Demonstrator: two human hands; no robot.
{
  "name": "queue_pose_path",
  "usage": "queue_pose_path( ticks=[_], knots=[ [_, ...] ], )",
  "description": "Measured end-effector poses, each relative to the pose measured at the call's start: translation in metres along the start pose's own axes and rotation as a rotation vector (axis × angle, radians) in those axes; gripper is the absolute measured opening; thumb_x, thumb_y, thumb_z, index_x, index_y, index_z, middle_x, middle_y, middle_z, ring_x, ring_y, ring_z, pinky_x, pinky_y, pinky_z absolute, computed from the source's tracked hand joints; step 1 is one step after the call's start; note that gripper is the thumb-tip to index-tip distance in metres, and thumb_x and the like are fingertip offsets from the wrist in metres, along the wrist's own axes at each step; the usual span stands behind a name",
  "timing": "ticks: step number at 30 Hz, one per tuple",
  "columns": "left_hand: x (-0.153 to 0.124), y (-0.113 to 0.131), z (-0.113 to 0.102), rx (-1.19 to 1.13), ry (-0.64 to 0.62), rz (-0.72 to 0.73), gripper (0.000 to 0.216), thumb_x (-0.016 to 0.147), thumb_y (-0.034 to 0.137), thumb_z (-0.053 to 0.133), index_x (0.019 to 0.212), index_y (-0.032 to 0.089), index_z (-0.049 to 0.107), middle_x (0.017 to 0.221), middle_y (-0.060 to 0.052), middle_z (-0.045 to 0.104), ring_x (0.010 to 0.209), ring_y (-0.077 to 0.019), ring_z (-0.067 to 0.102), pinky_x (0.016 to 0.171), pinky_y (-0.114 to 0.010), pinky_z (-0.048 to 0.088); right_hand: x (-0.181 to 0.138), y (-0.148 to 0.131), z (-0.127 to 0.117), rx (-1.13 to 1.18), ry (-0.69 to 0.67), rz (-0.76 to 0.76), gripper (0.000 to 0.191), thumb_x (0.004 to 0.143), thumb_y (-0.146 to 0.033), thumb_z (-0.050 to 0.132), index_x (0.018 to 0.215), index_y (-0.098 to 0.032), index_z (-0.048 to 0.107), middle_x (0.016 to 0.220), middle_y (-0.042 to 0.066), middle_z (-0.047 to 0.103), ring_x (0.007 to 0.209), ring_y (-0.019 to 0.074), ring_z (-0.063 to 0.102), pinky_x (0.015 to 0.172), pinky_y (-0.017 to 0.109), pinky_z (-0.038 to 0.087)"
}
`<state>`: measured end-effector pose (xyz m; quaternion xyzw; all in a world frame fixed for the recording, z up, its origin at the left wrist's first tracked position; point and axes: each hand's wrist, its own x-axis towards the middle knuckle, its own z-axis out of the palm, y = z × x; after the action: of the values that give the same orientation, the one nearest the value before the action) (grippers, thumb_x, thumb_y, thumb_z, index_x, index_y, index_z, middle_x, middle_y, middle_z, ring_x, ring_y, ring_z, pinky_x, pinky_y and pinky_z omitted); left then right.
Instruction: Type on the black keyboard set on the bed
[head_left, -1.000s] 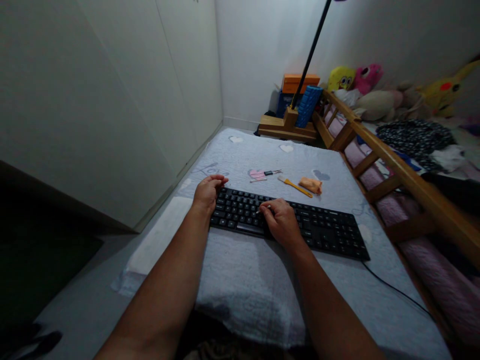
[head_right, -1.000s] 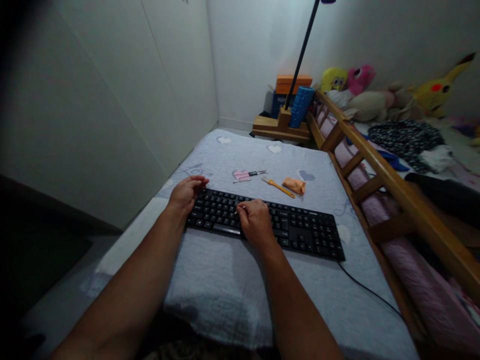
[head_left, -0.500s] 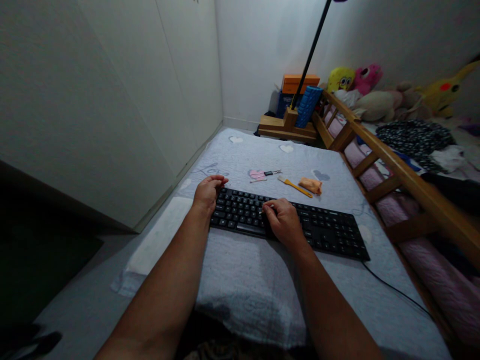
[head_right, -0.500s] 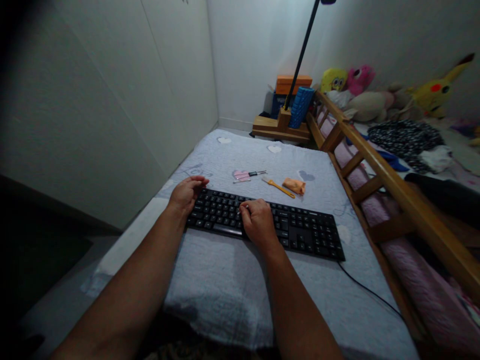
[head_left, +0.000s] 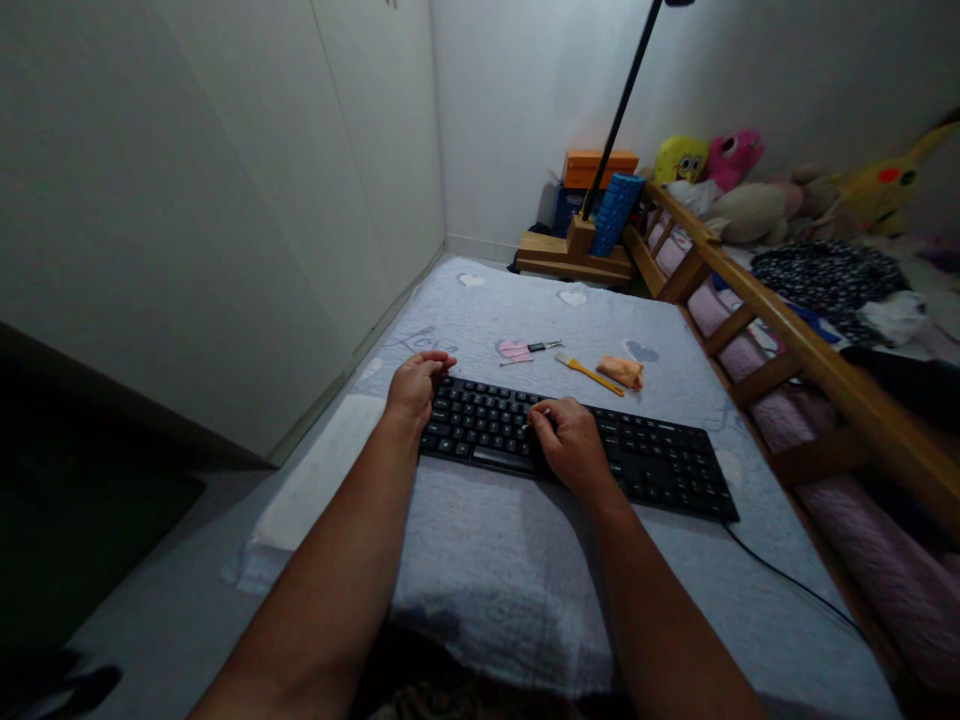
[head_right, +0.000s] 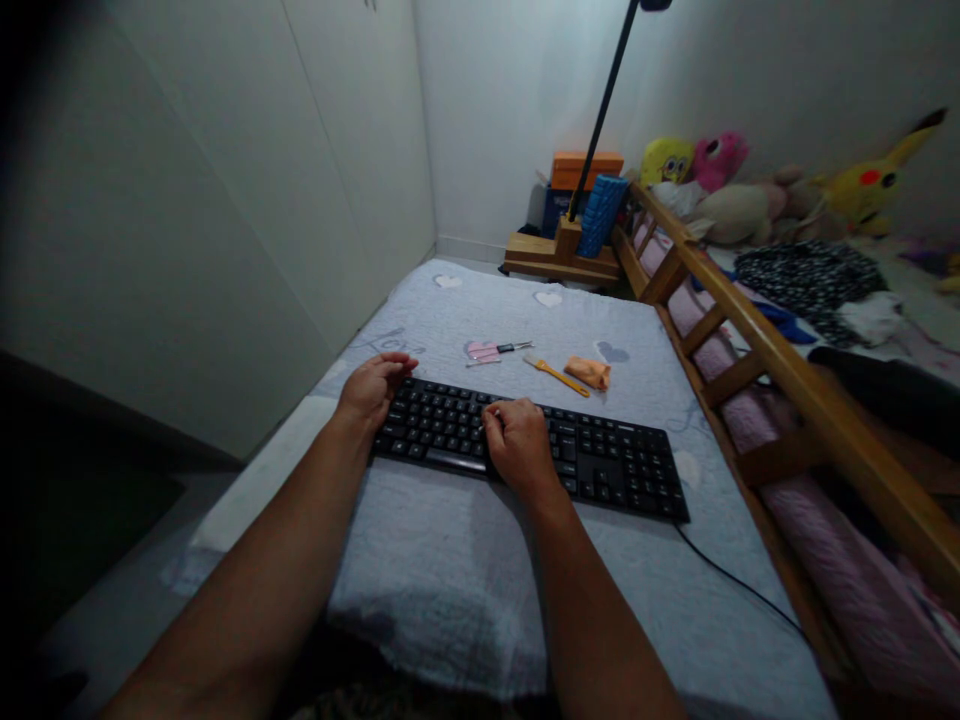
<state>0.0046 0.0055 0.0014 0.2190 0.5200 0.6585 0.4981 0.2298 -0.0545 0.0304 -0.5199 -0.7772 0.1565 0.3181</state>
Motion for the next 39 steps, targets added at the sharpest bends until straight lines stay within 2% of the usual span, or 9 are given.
queue_pose_path(
  ticks=[39],
  knots=[
    [-0.0013, 0.0015, 0.0012, 0.005, 0.010, -0.009, 0.015, 0.060, 0.007, 0.054, 0.071, 0.015, 0.060, 0.070, -0.003, 0.066, 0.069, -0.0124, 0.060, 0.074, -0.026, 0.045, -0.0005, -0.0017, 0.0011, 0.039, 0.002, -0.015, 0.017, 0.084, -0.019, 0.050, 0.078, -0.019, 0.066, 0.077, 0.005, 0.066, 0.081, 0.0205, 0.058, 0.076, 0.032, 0.041]
  ],
)
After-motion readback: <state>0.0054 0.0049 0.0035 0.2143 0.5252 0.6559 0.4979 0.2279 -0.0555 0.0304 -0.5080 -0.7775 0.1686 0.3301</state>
